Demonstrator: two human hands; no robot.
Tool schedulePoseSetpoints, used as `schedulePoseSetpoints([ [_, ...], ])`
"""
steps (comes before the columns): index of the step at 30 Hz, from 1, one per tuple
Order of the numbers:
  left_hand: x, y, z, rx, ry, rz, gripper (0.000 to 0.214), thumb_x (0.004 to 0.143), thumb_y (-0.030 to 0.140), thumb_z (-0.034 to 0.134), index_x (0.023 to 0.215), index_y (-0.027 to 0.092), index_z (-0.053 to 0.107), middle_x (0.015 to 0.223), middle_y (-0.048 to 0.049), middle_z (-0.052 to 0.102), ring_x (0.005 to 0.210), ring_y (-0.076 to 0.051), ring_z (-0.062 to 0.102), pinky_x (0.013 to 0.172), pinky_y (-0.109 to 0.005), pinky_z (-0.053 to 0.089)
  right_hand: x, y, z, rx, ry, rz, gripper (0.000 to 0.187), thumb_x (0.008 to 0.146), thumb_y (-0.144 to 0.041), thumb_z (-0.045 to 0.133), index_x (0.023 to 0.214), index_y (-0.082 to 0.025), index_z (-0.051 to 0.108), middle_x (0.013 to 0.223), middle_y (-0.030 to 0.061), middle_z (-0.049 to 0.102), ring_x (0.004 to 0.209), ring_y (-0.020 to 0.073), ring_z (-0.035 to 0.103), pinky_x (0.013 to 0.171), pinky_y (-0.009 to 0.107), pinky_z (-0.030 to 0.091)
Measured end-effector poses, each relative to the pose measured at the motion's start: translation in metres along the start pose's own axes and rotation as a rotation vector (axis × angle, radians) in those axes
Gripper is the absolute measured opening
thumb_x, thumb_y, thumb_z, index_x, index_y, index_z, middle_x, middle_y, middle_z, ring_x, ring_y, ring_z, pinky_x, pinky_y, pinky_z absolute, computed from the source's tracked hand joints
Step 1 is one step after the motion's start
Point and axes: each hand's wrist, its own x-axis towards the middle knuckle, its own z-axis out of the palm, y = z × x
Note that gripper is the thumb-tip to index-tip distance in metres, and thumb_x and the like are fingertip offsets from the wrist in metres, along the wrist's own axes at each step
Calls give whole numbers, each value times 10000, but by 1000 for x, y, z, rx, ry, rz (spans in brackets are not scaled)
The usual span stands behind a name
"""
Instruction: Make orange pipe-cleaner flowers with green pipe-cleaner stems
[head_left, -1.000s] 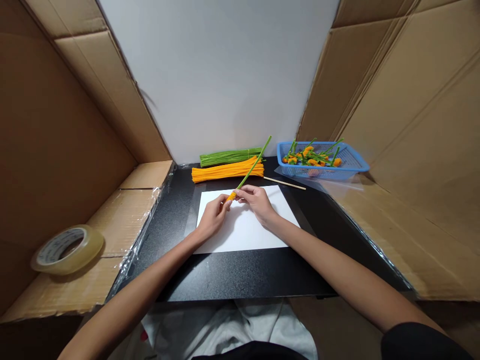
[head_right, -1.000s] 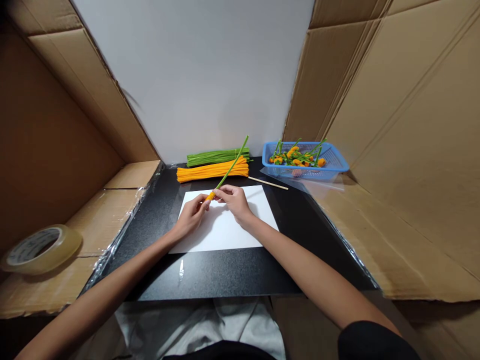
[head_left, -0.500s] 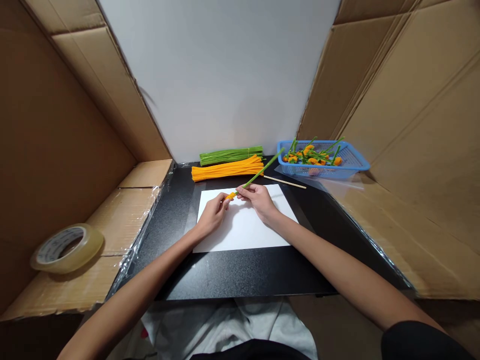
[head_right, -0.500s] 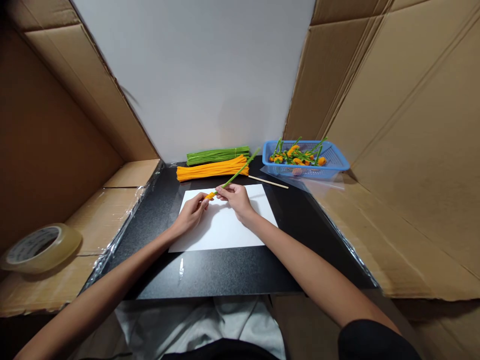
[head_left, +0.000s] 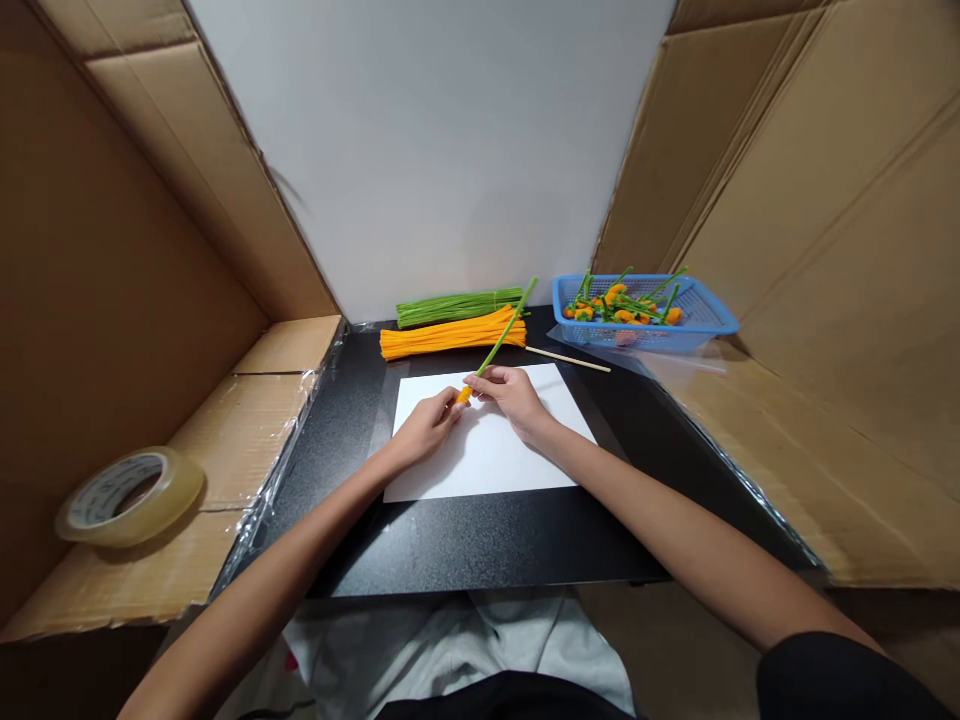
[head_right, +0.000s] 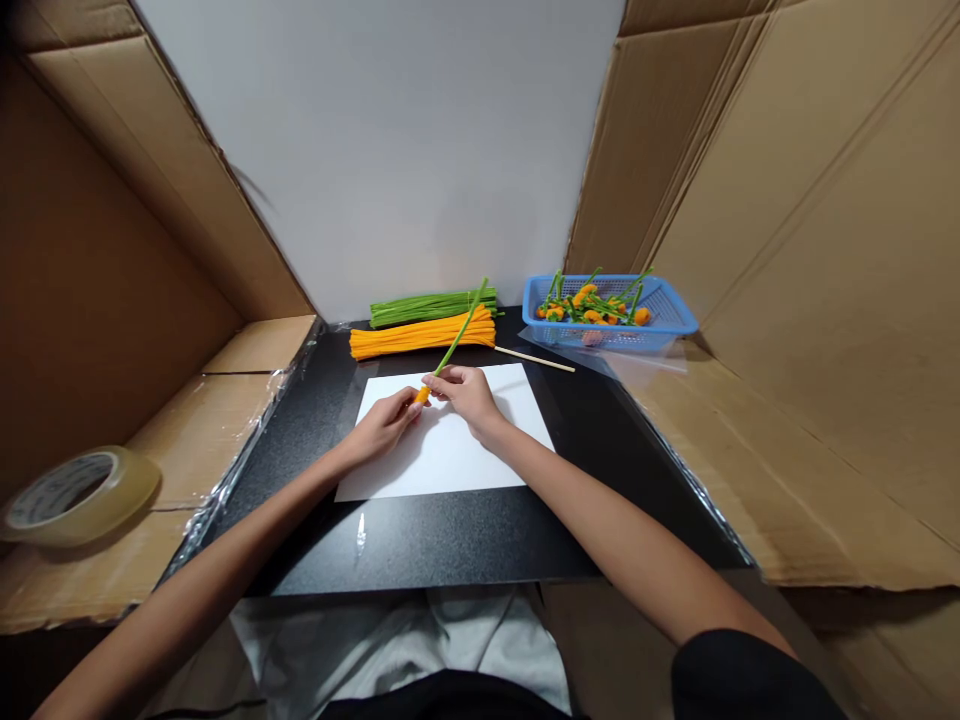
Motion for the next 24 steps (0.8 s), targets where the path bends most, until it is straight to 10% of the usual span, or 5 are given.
schedulePoseSetpoints([
  [17, 0, 1, 0, -208, -18, -15, 430, 1011, 525, 339, 952, 168, 572, 749, -3, 529, 671, -139, 475, 643, -262, 385, -2, 0, 2, 56, -89, 101, 362, 531, -423, 912, 707, -167, 724, 734, 9, 678, 689, 127, 600, 658, 265, 403],
  [24, 4, -11, -26, 27, 169, -60, 405, 954, 548, 489, 1103, 189, 602, 961, -41, 680, 856, -177, 603, 716, -266, 434, 12, -15, -20, 216, 183, 60, 316, 541, -328, 912, 744, -198, 707, 787, -2, 701, 706, 115, 607, 689, 255, 460],
])
